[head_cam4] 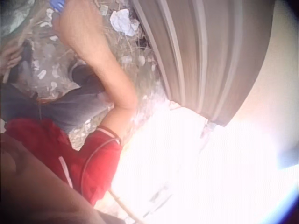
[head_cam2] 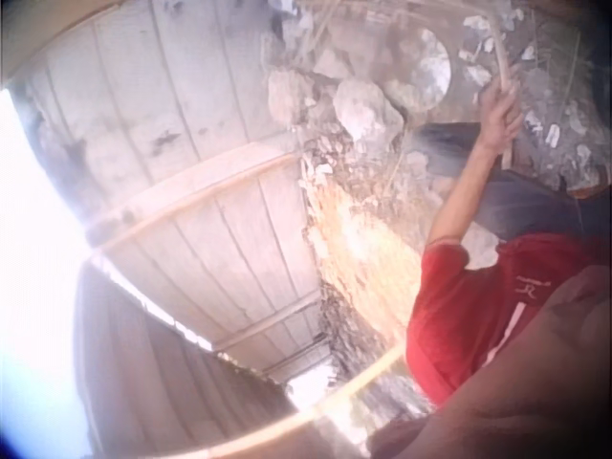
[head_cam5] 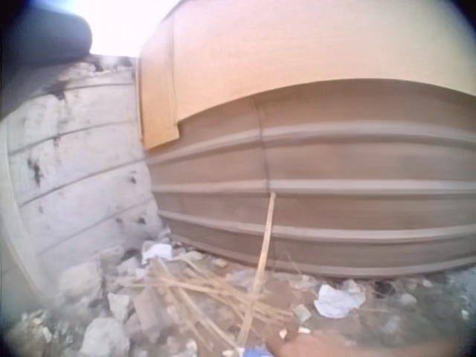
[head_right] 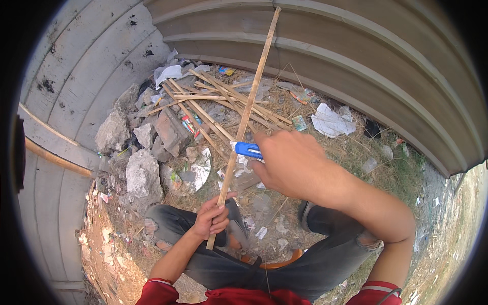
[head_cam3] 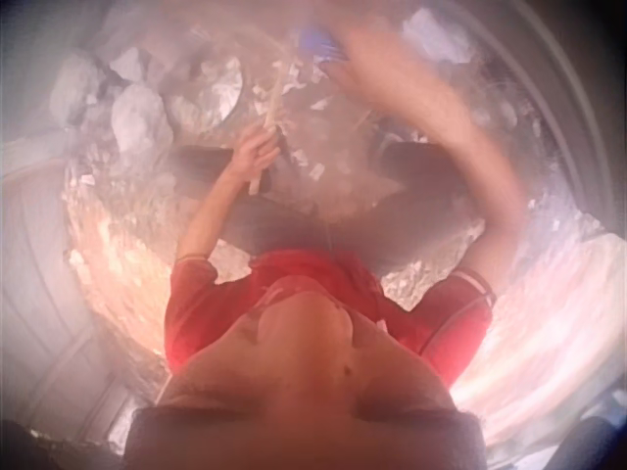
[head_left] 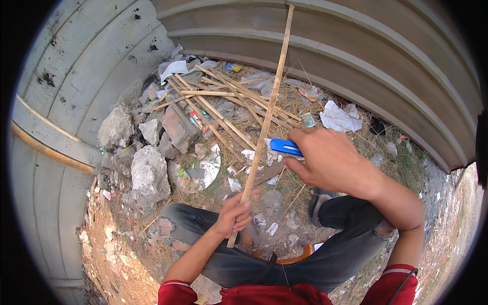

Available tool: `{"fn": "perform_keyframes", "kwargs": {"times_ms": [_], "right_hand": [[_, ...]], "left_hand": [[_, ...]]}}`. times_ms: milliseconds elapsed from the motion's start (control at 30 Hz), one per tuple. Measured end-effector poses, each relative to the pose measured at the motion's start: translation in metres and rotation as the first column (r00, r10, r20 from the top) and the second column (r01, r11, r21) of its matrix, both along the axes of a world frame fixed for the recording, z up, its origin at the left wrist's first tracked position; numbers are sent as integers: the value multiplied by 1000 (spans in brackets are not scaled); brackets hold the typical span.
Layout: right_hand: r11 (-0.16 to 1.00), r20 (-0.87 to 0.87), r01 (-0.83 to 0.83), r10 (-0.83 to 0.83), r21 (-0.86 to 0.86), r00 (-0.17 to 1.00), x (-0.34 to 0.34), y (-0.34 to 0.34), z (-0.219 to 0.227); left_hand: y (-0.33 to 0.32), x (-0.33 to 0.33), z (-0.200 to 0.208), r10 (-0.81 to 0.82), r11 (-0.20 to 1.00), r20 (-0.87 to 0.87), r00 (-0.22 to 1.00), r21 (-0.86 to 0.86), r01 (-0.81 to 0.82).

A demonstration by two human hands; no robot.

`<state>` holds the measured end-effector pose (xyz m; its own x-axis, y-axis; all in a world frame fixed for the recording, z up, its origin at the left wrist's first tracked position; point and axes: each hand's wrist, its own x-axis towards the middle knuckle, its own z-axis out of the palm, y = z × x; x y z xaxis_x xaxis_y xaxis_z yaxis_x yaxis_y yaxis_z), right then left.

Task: The person sits on the ground and uses a blue utility knife to shave thin strips off a long bamboo stick. They hold the stick with their left hand and scrape the blade along its length with their right hand, repeating the motion to thin the material.

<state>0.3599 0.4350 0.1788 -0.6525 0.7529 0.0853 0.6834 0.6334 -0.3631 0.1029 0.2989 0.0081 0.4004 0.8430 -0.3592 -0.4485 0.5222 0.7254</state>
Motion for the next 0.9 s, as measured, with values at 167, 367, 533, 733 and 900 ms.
{"fn": "perform_keyframes", "kwargs": {"times_ms": [167, 367, 533, 733, 900], "right_hand": [[992, 301, -102, 121, -75, 946, -13, -57, 78], [966, 322, -68, -18, 251, 946, -33, -113, 113], [931, 246, -91, 1, 355, 969, -33, -123, 105], [911, 214, -109, 23, 398, 977, -25, -128, 100], [900, 197, -130, 50, 416, 979, -15, -132, 98]], "left_hand": [[-6, -4, -4, 118, 987, 33, 992, -111, -114], [5, -8, -14, 124, 991, 5, 992, -40, -124], [1, -8, 6, 150, 986, 43, 988, -77, -146], [-2, -10, 6, 179, 981, 57, 982, -90, -173], [-5, -11, 9, 177, 983, 51, 983, -64, -174]]}}
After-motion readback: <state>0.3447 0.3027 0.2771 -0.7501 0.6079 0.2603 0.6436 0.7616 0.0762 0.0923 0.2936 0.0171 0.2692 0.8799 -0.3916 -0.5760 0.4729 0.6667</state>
